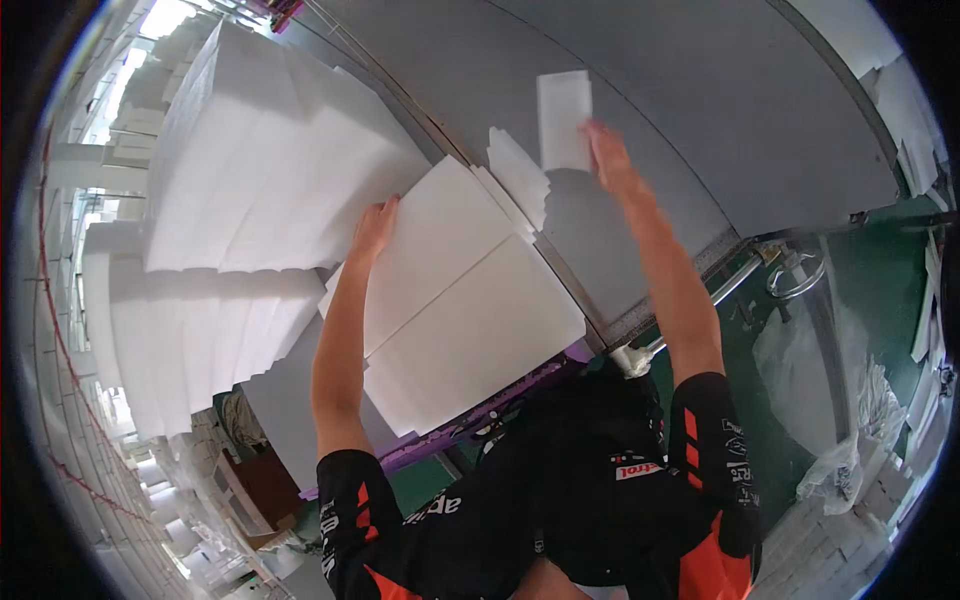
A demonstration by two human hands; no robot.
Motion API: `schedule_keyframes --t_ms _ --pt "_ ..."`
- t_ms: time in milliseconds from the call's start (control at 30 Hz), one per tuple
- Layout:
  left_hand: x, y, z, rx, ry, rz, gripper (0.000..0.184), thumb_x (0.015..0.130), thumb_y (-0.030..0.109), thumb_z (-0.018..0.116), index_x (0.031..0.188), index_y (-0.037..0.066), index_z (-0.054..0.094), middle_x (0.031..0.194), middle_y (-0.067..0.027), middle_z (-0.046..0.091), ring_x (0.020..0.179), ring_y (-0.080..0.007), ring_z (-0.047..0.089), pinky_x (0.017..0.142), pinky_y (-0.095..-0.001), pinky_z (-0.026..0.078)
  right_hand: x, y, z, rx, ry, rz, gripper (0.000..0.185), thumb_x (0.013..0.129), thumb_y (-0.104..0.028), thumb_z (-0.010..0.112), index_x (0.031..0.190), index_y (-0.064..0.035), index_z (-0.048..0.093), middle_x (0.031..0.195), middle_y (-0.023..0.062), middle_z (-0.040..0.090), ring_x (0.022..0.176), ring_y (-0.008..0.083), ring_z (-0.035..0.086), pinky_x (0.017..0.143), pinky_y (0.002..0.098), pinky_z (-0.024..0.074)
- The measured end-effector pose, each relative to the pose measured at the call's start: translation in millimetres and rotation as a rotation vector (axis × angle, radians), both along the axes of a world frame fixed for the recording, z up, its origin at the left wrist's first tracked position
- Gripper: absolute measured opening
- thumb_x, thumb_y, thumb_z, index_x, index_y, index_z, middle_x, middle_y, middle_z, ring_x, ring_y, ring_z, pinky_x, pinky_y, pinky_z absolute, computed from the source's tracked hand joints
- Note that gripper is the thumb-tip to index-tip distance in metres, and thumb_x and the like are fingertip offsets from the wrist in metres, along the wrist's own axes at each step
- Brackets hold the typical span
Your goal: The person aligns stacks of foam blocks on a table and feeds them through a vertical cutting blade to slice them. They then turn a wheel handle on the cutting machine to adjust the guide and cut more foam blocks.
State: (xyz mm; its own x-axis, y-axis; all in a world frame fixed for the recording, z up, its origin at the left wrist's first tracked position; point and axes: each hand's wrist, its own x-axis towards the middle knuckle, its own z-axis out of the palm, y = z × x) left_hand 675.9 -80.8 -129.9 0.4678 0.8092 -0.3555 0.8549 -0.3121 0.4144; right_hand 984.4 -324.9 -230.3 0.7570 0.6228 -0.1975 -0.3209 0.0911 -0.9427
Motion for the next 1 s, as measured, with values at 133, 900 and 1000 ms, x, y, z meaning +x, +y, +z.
schedule_keyframes --t_ms 133,900,1000 --pt "9 -8 8 -0.025 -0.036 -0.023 0.065 0.086 0.053 0.037 0.092 -0.005 0.065 0.09 -0.0202 0.066 0.09 -0.0364 0.061 0.08 -0.0404 0.045 -6 23 -28 -0.341 -0.479 0.315 0.046 0.084 -0.042 0.06 0.103 -0.0002 0.057 0.089 0.0097 0.061 0.072 0.0228 0.059 0.066 0.036 0.0489" --pt "-27 80 -113 -0.515 -1.444 -0.375 0.034 0.097 0.029 0.043 0.105 0.0 0.06 0.093 -0.0148 0.06 0.079 -0.0264 0.056 0.073 -0.0361 0.046 -101 -90 42 -0.536 -0.617 -0.155 0.095 0.064 -0.029 0.079 0.138 -0.0072 0.023 0.123 0.0167 0.045 0.11 0.0327 0.05 0.09 0.0441 0.0466" --pt "-29 95 -82 -0.68 -1.187 -0.481 0.039 0.096 0.033 0.041 0.102 -0.001 0.059 0.086 -0.0159 0.061 0.074 -0.0276 0.055 0.07 -0.0377 0.045 -125 -206 41 -0.255 -0.35 -0.251 0.088 0.069 -0.021 0.075 0.139 -0.0054 0.024 0.125 0.0163 0.045 0.112 0.0304 0.05 0.093 0.0427 0.0448"
